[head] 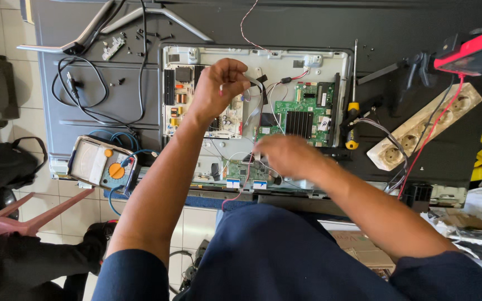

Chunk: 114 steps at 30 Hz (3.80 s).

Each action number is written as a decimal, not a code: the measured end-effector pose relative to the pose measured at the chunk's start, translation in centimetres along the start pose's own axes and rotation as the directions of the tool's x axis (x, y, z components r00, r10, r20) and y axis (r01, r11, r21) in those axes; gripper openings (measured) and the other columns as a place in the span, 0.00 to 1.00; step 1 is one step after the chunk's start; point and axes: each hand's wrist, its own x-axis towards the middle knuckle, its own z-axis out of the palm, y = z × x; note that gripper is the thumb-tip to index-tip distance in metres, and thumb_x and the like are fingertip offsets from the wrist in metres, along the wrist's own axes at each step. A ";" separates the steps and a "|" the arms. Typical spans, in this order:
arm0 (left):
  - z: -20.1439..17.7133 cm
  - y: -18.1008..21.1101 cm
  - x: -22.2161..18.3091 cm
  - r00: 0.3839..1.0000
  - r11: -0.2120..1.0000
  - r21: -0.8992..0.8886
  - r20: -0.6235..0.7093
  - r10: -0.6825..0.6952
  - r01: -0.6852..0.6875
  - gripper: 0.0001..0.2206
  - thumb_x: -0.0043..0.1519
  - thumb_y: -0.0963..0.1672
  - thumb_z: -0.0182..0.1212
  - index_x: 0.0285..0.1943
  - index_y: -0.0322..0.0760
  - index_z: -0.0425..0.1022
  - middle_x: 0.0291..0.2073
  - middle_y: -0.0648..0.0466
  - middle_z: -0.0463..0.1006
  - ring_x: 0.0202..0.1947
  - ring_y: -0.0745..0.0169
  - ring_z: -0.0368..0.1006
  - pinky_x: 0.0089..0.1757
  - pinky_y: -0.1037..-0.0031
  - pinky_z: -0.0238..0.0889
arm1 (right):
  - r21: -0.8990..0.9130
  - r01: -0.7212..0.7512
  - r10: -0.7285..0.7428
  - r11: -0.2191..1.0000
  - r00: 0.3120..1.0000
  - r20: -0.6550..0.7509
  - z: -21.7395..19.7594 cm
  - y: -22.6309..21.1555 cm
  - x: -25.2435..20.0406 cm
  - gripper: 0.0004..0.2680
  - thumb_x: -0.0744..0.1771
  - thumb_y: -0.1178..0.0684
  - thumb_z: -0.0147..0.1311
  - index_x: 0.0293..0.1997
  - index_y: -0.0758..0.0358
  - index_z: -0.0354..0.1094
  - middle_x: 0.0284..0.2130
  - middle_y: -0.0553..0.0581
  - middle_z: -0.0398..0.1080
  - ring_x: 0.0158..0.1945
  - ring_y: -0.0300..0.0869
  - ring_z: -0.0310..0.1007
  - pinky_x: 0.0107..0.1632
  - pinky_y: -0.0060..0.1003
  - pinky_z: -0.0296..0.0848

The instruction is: The person works on the internal electronics of a disassembled television, connecting and adjusting wires and ribbon cables on the circuit boards. They use a multimeter and a screwdriver to test and secure components within the chassis.

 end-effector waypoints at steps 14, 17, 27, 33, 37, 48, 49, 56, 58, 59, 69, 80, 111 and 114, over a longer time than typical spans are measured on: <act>5.3 -5.5 -1.8 0.998 0.700 0.713 0.007 -0.068 0.043 0.06 0.58 0.43 0.66 0.42 0.46 0.82 0.32 0.55 0.77 0.38 0.48 0.80 0.43 0.58 0.74 | -0.047 -0.312 0.259 0.949 0.856 -0.448 -3.0 13.4 9.4 0.06 0.64 0.59 0.56 0.44 0.56 0.71 0.35 0.59 0.77 0.45 0.59 0.78 0.47 0.56 0.76; 5.7 -4.0 -2.0 0.998 0.696 0.718 0.028 -0.054 0.018 0.05 0.61 0.41 0.64 0.43 0.42 0.81 0.36 0.52 0.79 0.37 0.51 0.79 0.39 0.62 0.76 | -0.166 -0.121 -0.006 0.979 0.792 -0.611 -5.1 13.2 9.7 0.05 0.68 0.63 0.54 0.38 0.58 0.73 0.31 0.58 0.77 0.37 0.51 0.78 0.41 0.48 0.79; 2.9 0.6 -1.0 0.983 0.856 0.516 -0.138 0.123 -0.034 0.07 0.64 0.40 0.60 0.47 0.32 0.81 0.44 0.48 0.80 0.39 0.54 0.78 0.42 0.66 0.73 | -0.250 -0.019 -0.116 0.968 0.849 -0.515 -12.5 9.4 7.0 0.04 0.65 0.62 0.62 0.38 0.58 0.76 0.35 0.54 0.78 0.40 0.47 0.74 0.49 0.49 0.73; 2.1 0.4 0.9 0.988 0.930 0.352 -0.070 0.140 -0.107 0.10 0.59 0.40 0.69 0.48 0.37 0.79 0.44 0.53 0.77 0.43 0.61 0.77 0.38 0.74 0.73 | -0.192 -0.071 -0.029 0.979 0.881 -0.472 -12.9 8.7 6.1 0.07 0.65 0.64 0.56 0.41 0.59 0.78 0.37 0.55 0.78 0.36 0.45 0.77 0.43 0.44 0.76; 3.0 1.0 1.2 0.978 0.878 0.451 -0.193 -0.082 0.163 0.04 0.64 0.42 0.64 0.41 0.34 0.79 0.40 0.51 0.81 0.26 0.67 0.79 0.30 0.80 0.80 | -0.163 -0.187 0.114 0.969 0.919 -0.378 -13.2 7.6 4.0 0.05 0.66 0.61 0.60 0.43 0.58 0.77 0.41 0.56 0.79 0.40 0.47 0.78 0.53 0.50 0.76; 6.2 -1.7 -0.3 0.971 0.676 0.703 -0.090 -0.222 0.220 0.10 0.55 0.35 0.62 0.41 0.40 0.74 0.33 0.51 0.77 0.29 0.60 0.71 0.27 0.74 0.70 | 0.094 -0.156 0.181 0.983 0.880 -0.439 -11.7 9.4 2.1 0.03 0.66 0.61 0.61 0.40 0.60 0.76 0.37 0.56 0.77 0.35 0.41 0.74 0.40 0.38 0.72; 5.9 -1.3 -0.9 0.973 0.676 0.706 -0.087 -0.216 0.213 0.10 0.55 0.35 0.62 0.41 0.40 0.74 0.33 0.51 0.77 0.29 0.60 0.71 0.27 0.74 0.70 | 0.093 -0.155 0.180 0.984 0.877 -0.446 -11.5 9.7 2.2 0.03 0.66 0.61 0.61 0.40 0.60 0.76 0.37 0.56 0.77 0.35 0.41 0.74 0.40 0.38 0.72; 7.9 -0.7 -5.3 0.869 0.768 0.454 0.421 0.261 -0.451 0.04 0.66 0.37 0.61 0.43 0.36 0.81 0.29 0.52 0.84 0.29 0.58 0.81 0.37 0.66 0.78 | 0.177 -0.102 0.183 0.979 0.821 -0.541 -10.6 11.4 2.4 0.03 0.67 0.62 0.59 0.40 0.59 0.76 0.37 0.53 0.78 0.36 0.40 0.75 0.39 0.37 0.74; 8.3 -0.5 -5.7 0.832 0.722 0.474 0.490 0.260 -0.504 0.05 0.65 0.38 0.63 0.42 0.40 0.83 0.30 0.54 0.85 0.31 0.57 0.81 0.39 0.64 0.76 | 0.200 -0.057 0.162 0.978 0.815 -0.556 -10.9 10.3 2.2 0.03 0.68 0.62 0.60 0.42 0.61 0.75 0.39 0.55 0.78 0.38 0.40 0.75 0.41 0.37 0.78; 8.2 -0.3 -5.7 0.846 0.742 0.474 0.479 0.235 -0.475 0.07 0.65 0.38 0.58 0.44 0.40 0.82 0.32 0.54 0.85 0.33 0.57 0.80 0.39 0.64 0.75 | 0.192 -0.017 0.121 0.981 0.827 -0.548 -11.1 9.4 1.9 0.09 0.67 0.64 0.59 0.52 0.64 0.70 0.52 0.59 0.71 0.43 0.42 0.75 0.45 0.38 0.78; 2.7 -1.3 -4.2 0.989 0.990 0.007 0.038 -0.145 0.144 0.06 0.62 0.42 0.67 0.46 0.38 0.82 0.33 0.55 0.83 0.39 0.70 0.77 0.47 0.71 0.71 | 0.238 -0.241 0.315 0.941 0.880 -0.354 -2.8 6.3 2.4 0.12 0.62 0.54 0.62 0.50 0.58 0.73 0.37 0.55 0.79 0.41 0.49 0.80 0.47 0.46 0.76; 2.7 0.1 -4.7 0.978 0.986 -0.040 -0.130 -0.164 0.160 0.05 0.62 0.40 0.65 0.44 0.34 0.80 0.28 0.50 0.80 0.33 0.66 0.77 0.40 0.74 0.69 | 0.049 -0.389 0.378 0.920 0.847 -0.374 -1.2 4.1 7.4 0.16 0.64 0.51 0.59 0.55 0.61 0.63 0.35 0.61 0.77 0.44 0.61 0.80 0.47 0.59 0.75; 3.3 -0.8 -6.2 0.986 0.864 0.486 0.036 -0.166 0.128 0.07 0.58 0.44 0.62 0.43 0.42 0.80 0.31 0.54 0.78 0.35 0.49 0.78 0.43 0.58 0.68 | 0.527 -0.327 0.475 0.785 0.863 -0.171 10.6 -2.3 -0.1 0.27 0.68 0.61 0.43 0.78 0.71 0.38 0.49 0.66 0.69 0.42 0.50 0.79 0.50 0.50 0.78; 3.4 -0.5 -6.5 0.991 0.861 0.508 0.103 -0.080 0.017 0.06 0.59 0.44 0.59 0.37 0.36 0.74 0.29 0.41 0.77 0.38 0.29 0.76 0.41 0.45 0.66 | 0.505 -0.361 0.481 0.784 0.868 -0.126 9.6 -3.8 -0.1 0.26 0.68 0.59 0.41 0.79 0.68 0.41 0.43 0.62 0.72 0.40 0.49 0.79 0.48 0.47 0.77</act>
